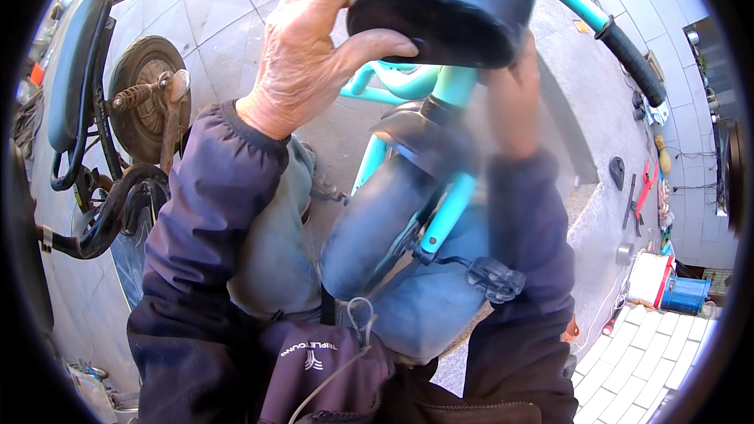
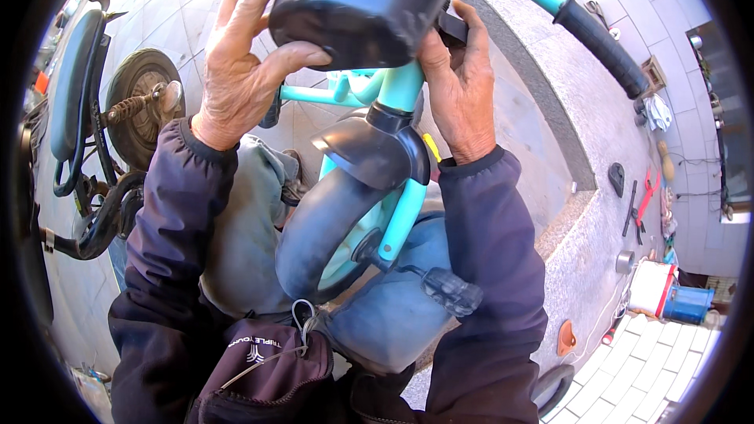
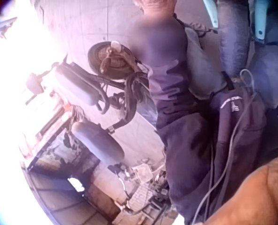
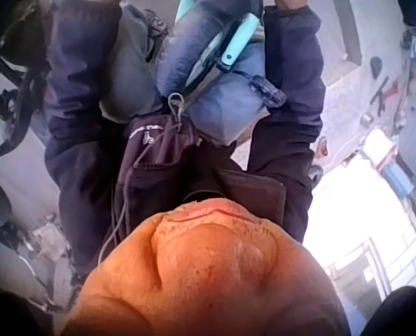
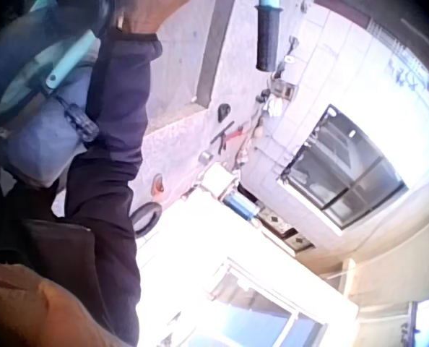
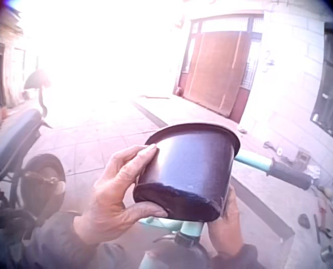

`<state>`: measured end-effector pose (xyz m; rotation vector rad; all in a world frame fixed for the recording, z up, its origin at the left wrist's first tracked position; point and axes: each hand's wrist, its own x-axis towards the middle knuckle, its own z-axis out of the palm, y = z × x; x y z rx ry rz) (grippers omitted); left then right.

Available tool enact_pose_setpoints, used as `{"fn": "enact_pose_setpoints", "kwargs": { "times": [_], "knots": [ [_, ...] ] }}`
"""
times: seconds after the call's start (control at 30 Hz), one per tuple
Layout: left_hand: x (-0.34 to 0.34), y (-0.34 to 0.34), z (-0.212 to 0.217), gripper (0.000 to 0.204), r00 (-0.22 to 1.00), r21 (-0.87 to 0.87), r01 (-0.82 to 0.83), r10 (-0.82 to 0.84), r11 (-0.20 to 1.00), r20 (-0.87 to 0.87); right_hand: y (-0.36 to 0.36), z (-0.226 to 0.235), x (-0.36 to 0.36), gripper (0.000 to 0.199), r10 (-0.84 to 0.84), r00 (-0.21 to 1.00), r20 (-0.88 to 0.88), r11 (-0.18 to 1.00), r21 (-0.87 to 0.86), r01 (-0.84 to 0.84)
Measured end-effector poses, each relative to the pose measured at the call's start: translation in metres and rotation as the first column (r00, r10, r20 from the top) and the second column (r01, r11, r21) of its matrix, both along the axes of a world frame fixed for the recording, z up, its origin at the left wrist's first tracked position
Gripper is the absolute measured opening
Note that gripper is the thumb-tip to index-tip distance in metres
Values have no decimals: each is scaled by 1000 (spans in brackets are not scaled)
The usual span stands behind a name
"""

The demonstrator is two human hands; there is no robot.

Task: The person assembles a teal tricycle by attaching the handlebar assembly to the frame and securing it with a wrench. They then attach a black plastic basket to the handlebars and tighten the mounting bolts.

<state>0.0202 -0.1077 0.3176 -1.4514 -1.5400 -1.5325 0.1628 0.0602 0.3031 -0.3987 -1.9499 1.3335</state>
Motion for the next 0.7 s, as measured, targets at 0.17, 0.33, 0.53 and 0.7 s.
{"fn": "enact_pose_setpoints", "kwargs": {
  "times": [0.17,0.33,0.53,0.7],
  "knots": [
    [-1,17,17,78,993,-69,112,-113,991,-20,-3,-8,-4,73,105,963,-249,945,-277,-175],
    [-2,37,14,75,958,-75,285,-281,956,57,1,-11,4,52,219,972,84,972,-107,-209],
    [4,45,19,75,947,-138,318,-321,938,4,7,-14,28,38,205,964,167,932,-333,-141],
    [23,55,35,70,954,-271,293,-297,917,26,16,-10,41,35,144,982,124,868,-493,-65]
  ]
}}
